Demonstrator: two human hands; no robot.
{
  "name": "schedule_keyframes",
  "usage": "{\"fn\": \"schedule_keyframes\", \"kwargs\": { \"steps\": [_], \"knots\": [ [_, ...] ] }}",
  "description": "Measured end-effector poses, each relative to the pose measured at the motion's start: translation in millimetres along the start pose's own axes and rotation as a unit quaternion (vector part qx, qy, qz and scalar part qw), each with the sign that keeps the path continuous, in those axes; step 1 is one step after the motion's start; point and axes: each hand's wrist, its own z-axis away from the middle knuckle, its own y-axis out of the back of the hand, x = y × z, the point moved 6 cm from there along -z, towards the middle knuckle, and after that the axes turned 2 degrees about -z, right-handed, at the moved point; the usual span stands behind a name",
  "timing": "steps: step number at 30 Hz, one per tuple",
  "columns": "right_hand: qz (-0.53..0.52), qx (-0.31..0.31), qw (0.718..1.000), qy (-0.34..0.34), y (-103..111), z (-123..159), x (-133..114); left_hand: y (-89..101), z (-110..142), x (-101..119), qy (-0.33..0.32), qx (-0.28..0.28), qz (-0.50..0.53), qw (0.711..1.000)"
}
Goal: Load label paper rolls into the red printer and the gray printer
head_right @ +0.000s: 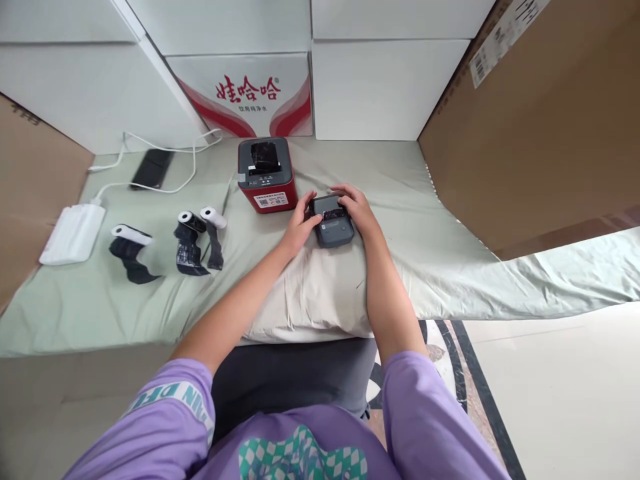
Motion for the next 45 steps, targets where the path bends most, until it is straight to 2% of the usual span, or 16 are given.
{"fn": "schedule_keyframes", "kwargs": {
  "steps": [3, 5, 13, 19, 27, 45],
  "knots": [
    [-0.020, -0.059, 0.998, 0.004, -1.5, 6.2, -6.5, -0.3, -8.3, -5.3, 0.026, -0.055, 0.028, 0.998],
    [-0.027, -0.081, 0.996, 0.005, -1.8, 8.8, -8.9, 1.2, -11.0, -5.9, 0.031, -0.070, 0.033, 0.997],
    [-0.018, -0.086, 0.996, 0.005, 0.6, 10.8, -7.5, 3.0, -7.9, -0.9, 0.005, -0.069, 0.040, 0.997],
    [0.018, -0.028, 0.999, 0.015, -0.3, 6.6, -2.8, 4.1, -6.5, -7.2, -0.058, -0.037, 0.036, 0.997],
    [-0.004, 0.025, 0.999, 0.023, 1.7, 1.3, 2.9, 2.4, -6.2, -13.9, -0.074, -0.010, 0.053, 0.996],
    [0.038, 0.066, 0.996, 0.045, 7.1, -0.3, 9.5, 0.6, -5.8, -2.2, -0.094, -0.006, -0.027, 0.995]
  ]
}}
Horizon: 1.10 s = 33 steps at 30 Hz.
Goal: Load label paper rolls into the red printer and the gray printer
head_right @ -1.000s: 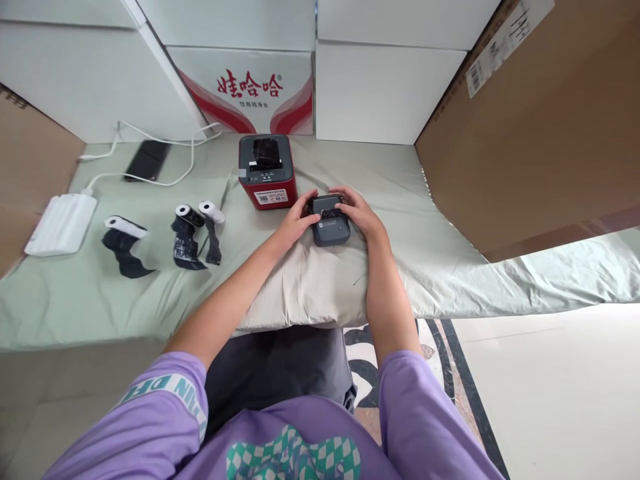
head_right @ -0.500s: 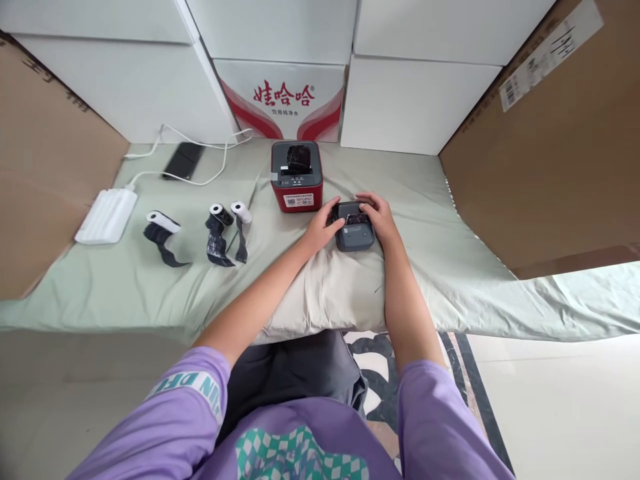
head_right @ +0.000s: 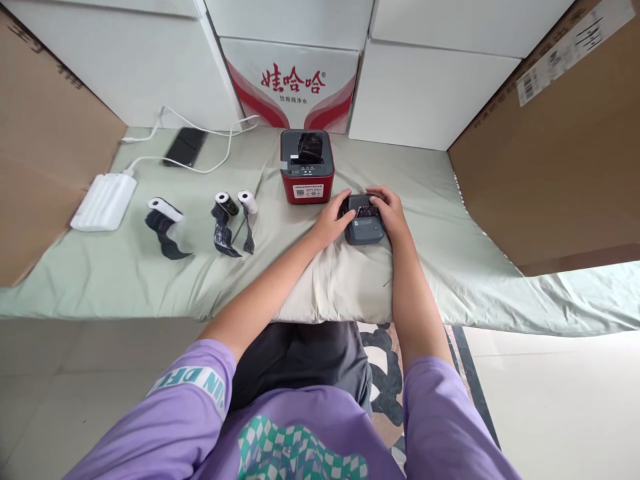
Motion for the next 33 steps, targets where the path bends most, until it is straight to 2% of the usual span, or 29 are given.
{"fn": "schedule_keyframes", "kwargs": {
  "steps": [9, 15, 18, 21, 23, 26, 28, 29, 31, 33],
  "knots": [
    [0.034, 0.035, 0.999, 0.019, 3.6, 1.5, -4.2, 2.9, -2.0, 2.9, 0.003, 0.011, -0.005, 1.000],
    [0.049, 0.090, 0.994, 0.042, 7.2, 1.3, -7.5, 5.2, -3.1, 5.3, 0.005, 0.009, -0.013, 1.000],
    [0.071, 0.154, 0.982, 0.077, 13.8, 7.0, -19.9, 5.1, -3.9, 5.2, 0.001, 0.011, -0.013, 1.000],
    [0.114, 0.200, 0.963, 0.141, 11.9, 22.8, -47.9, 3.5, -5.5, 1.9, 0.003, 0.016, -0.012, 1.000],
    [0.148, 0.181, 0.956, 0.179, -2.9, 34.6, -71.0, 2.0, -6.5, -1.2, 0.004, 0.016, -0.007, 1.000],
    [0.219, 0.066, 0.949, 0.219, -47.4, 44.9, -100.9, -0.2, -6.8, -3.1, -0.018, 0.003, 0.007, 1.000],
    [0.271, -0.012, 0.931, 0.246, -79.2, 45.9, -113.3, -1.6, -6.6, -3.2, -0.032, -0.014, 0.009, 0.999],
    [0.291, -0.030, 0.921, 0.257, -90.7, 44.4, -116.8, -1.6, -6.8, -3.5, -0.033, -0.018, 0.006, 0.999],
    [0.312, -0.025, 0.912, 0.265, -101.8, 38.6, -118.1, -1.4, -8.6, -4.6, -0.022, -0.020, -0.003, 1.000],
    [0.308, -0.005, 0.917, 0.253, -101.1, 33.3, -112.9, -2.2, -11.7, -6.4, 0.006, -0.024, -0.009, 1.000]
  ]
}}
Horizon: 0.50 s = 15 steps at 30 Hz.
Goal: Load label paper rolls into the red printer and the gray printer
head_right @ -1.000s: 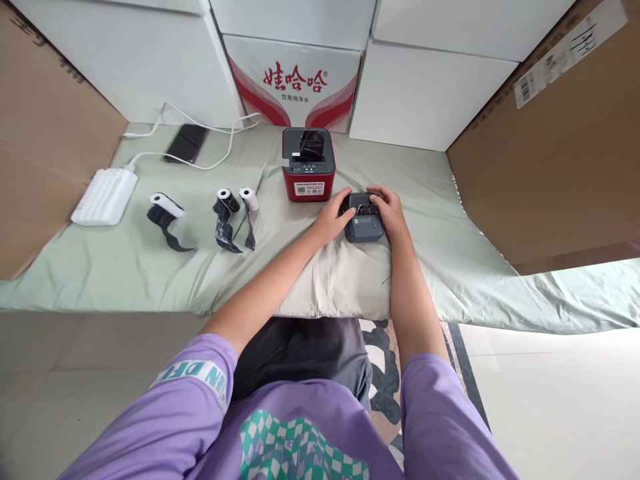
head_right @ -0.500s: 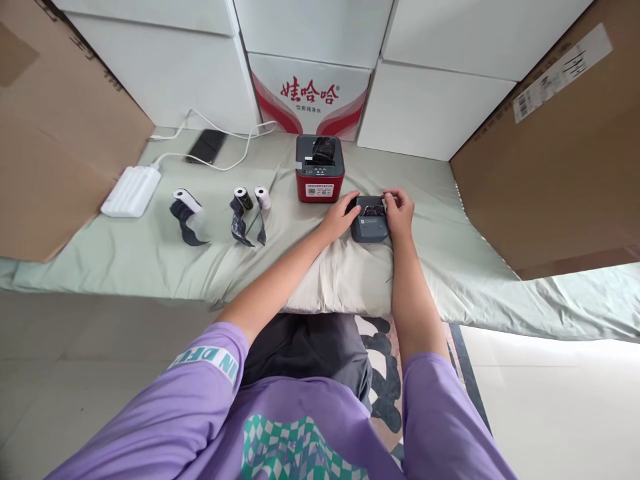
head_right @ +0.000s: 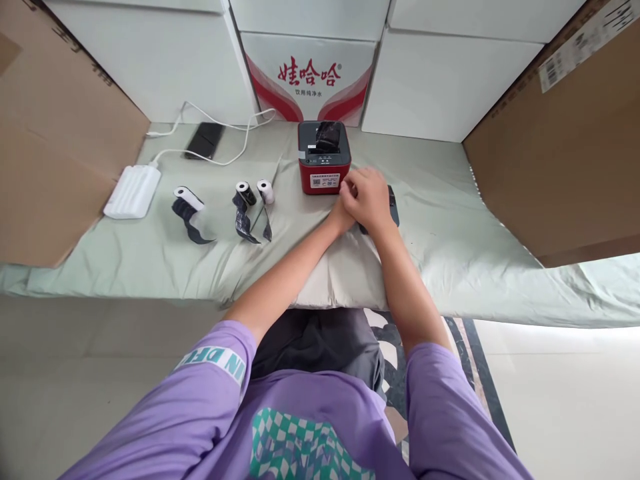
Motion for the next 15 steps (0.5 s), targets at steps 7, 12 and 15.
{"fn": "schedule_keyframes", "kwargs": {
  "steps": [7, 12, 15],
  "knots": [
    [0.008, 0.035, 0.999, -0.033, 3.8, 18.5, 13.7, 2.3, 3.1, 5.1, 0.047, -0.008, 0.003, 0.999],
    [0.016, 0.052, 0.998, -0.029, 6.8, 21.5, 11.7, 15.6, 22.3, 13.8, 0.034, 0.017, 0.018, 0.999],
    [0.023, 0.055, 0.998, -0.021, 7.6, 22.4, 11.1, 16.9, 23.9, 13.2, 0.022, 0.016, 0.015, 1.000]
  ]
}}
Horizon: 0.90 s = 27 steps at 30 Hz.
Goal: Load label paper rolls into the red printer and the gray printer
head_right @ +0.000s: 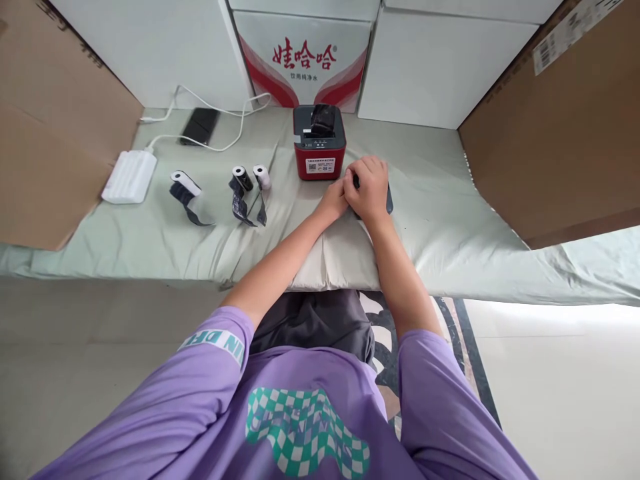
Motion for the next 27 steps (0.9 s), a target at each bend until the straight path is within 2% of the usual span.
{"fn": "schedule_keyframes", "kwargs": {
  "steps": [7, 19, 22, 27],
  "knots": [
    [-0.008, -0.039, 0.999, 0.013, -6.9, 6.0, -2.2, -8.1, -10.9, -14.4, 0.024, -0.015, -0.056, 0.998],
    [-0.036, -0.025, 0.999, 0.005, -2.9, 3.7, -8.0, -5.9, -10.4, -7.4, 0.001, -0.020, -0.084, 0.996],
    [-0.054, -0.011, 0.998, 0.003, -6.3, -3.1, -8.6, -5.6, -11.1, -4.3, -0.007, -0.034, -0.069, 0.997],
    [-0.067, 0.019, 0.998, -0.006, -16.2, -31.9, 0.8, -11.4, -6.1, 4.7, -0.069, -0.087, -0.060, 0.992]
  ]
}}
